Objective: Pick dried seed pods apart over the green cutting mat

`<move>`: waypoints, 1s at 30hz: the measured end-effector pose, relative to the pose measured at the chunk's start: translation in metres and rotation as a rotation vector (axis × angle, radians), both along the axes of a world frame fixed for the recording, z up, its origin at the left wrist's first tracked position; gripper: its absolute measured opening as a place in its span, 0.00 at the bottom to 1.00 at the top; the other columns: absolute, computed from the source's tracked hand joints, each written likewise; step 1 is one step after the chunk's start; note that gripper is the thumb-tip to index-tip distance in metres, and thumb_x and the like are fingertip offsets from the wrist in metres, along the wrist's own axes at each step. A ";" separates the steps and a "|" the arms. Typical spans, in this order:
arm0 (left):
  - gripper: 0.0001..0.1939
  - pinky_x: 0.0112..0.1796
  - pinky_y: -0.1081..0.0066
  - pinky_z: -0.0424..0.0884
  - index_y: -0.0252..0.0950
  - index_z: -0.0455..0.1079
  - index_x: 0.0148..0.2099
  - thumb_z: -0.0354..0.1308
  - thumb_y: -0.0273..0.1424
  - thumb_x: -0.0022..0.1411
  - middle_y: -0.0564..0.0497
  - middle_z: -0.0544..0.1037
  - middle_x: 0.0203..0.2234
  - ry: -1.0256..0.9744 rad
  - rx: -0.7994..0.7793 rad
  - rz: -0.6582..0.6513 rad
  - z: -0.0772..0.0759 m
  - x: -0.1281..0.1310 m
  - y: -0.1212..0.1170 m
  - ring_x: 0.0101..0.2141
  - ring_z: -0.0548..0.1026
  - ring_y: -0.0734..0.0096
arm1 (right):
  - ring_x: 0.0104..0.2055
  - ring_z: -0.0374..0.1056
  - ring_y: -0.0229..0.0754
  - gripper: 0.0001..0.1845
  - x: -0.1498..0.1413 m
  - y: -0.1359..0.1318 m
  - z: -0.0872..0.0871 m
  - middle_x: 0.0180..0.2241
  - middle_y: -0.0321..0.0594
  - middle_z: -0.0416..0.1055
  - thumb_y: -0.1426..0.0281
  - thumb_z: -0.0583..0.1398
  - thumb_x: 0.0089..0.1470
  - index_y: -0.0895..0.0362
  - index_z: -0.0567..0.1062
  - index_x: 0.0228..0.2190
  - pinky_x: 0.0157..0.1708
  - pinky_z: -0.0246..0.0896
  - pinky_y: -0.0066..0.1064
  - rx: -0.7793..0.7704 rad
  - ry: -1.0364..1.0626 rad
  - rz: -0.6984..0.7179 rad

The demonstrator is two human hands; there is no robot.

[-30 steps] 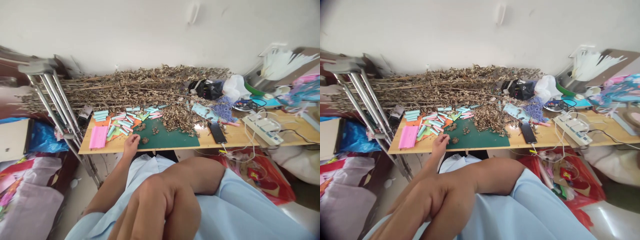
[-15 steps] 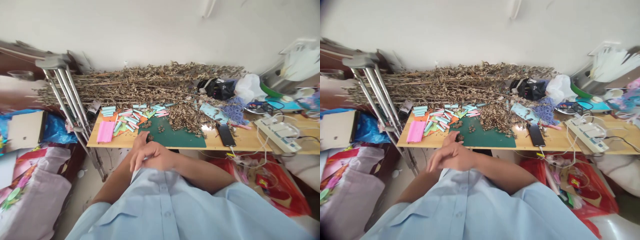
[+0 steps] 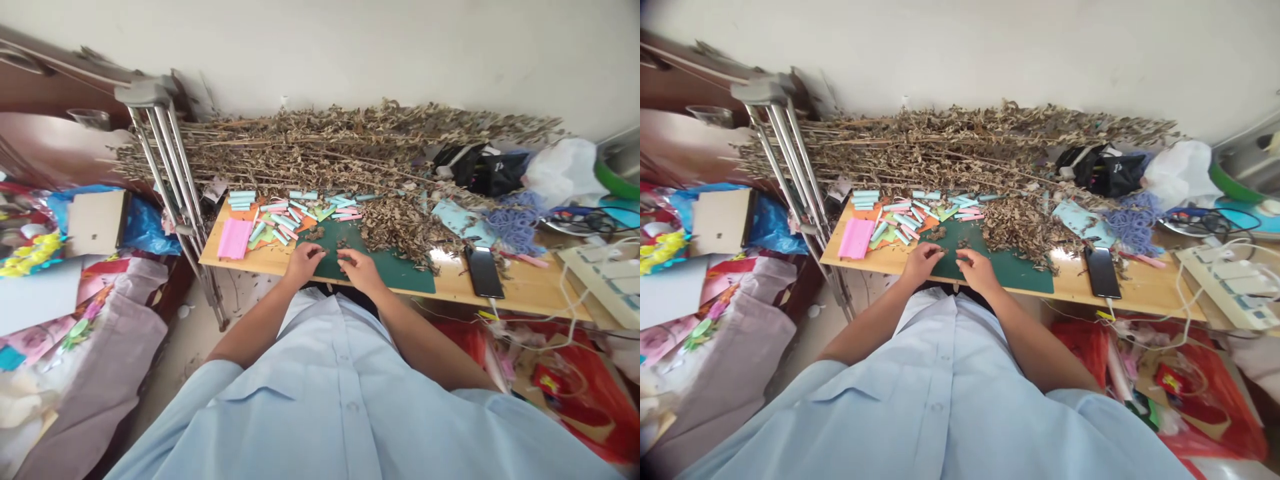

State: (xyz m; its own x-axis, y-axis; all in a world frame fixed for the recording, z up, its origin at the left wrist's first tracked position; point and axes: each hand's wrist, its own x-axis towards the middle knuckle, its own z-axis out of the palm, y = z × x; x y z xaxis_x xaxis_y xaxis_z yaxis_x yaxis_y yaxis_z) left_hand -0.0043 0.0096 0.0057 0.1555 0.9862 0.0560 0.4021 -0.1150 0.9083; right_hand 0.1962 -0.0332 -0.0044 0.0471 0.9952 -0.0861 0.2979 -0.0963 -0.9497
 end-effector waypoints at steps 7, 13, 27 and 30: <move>0.16 0.22 0.77 0.67 0.33 0.75 0.42 0.69 0.37 0.55 0.52 0.78 0.29 -0.402 -0.299 -0.024 0.004 0.009 -0.002 0.27 0.77 0.73 | 0.35 0.76 0.41 0.20 -0.010 0.010 0.002 0.47 0.41 0.80 0.63 0.64 0.56 0.49 0.81 0.51 0.42 0.75 0.37 0.128 -0.050 0.028; 0.16 0.26 0.76 0.74 0.32 0.76 0.46 0.67 0.35 0.58 0.51 0.79 0.30 -0.426 -0.265 -0.101 0.003 0.011 -0.007 0.29 0.77 0.74 | 0.36 0.77 0.44 0.12 -0.014 0.012 0.006 0.36 0.40 0.82 0.65 0.63 0.55 0.52 0.84 0.40 0.40 0.74 0.37 0.109 -0.044 0.025; 0.10 0.29 0.75 0.77 0.33 0.77 0.43 0.63 0.27 0.57 0.51 0.81 0.30 -0.349 -0.312 -0.084 -0.008 0.016 -0.006 0.28 0.79 0.73 | 0.32 0.78 0.45 0.11 -0.017 0.011 0.015 0.30 0.39 0.81 0.61 0.65 0.50 0.54 0.81 0.33 0.37 0.76 0.38 -0.015 0.078 0.030; 0.09 0.29 0.74 0.77 0.33 0.77 0.42 0.64 0.28 0.57 0.51 0.81 0.29 -0.325 -0.308 -0.103 -0.011 0.016 -0.005 0.29 0.80 0.71 | 0.30 0.77 0.44 0.09 -0.017 0.012 0.015 0.28 0.38 0.80 0.62 0.64 0.50 0.54 0.80 0.32 0.35 0.75 0.36 -0.043 0.073 0.032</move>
